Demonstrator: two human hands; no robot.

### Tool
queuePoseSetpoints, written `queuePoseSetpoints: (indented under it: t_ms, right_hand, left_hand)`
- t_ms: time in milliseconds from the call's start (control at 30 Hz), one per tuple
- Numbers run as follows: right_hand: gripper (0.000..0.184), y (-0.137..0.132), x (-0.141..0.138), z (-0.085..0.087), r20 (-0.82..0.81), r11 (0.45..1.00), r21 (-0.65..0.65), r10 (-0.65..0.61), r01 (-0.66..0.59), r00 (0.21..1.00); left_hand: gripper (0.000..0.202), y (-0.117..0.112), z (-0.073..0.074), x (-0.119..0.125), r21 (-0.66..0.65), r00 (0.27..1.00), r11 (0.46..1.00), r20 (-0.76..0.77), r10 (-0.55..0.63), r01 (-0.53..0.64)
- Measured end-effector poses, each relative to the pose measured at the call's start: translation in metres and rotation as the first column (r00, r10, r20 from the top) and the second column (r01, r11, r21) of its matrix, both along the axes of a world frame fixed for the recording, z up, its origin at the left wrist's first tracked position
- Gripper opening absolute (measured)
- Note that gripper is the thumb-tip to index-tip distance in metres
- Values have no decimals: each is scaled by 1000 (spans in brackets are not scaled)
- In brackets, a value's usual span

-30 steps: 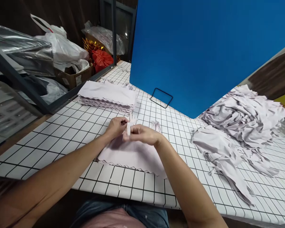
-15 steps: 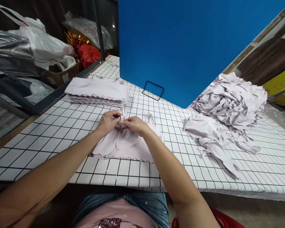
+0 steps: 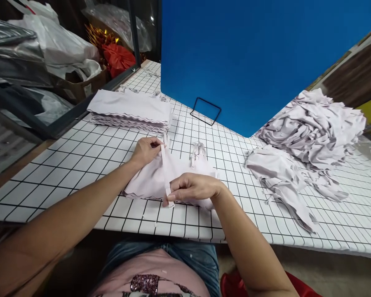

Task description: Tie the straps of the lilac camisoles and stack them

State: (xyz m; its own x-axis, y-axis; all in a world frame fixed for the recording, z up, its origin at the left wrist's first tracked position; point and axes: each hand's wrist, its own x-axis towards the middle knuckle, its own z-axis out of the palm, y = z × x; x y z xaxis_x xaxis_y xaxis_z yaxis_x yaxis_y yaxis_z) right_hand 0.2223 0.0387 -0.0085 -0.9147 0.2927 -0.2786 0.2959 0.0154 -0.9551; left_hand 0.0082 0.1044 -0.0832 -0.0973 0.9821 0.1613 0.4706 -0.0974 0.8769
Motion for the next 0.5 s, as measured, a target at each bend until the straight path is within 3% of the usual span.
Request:
queuePoseSetpoints:
  t_ms: [100,233,300,400,500]
  right_hand:
    - [27,8,2,-7,-80,970,60,-229,234,970]
    - [26,26,-4,-25,-120,814,29,-573,580,810]
    - [25,32,-9,-30,-139,734,13,-671,679,728]
    - [23,38,-19,-33,-203,641,37,-747,767,634]
    - [21,40,-26,-35,-286,595,67,-758,801,587]
  left_hand:
    - [7,-2,5,-2,-3,995,1000,-103,-14,13]
    - [14,-8,20,-10,208,972,978,-229,53,-4]
    - [11,-13,29,-14,245,982,969,-184,31,15]
    - [22,-23,39,-12,79,978,975,0,-210,209]
    - [30,-31,41,-5,-101,893,894,161,-419,437]
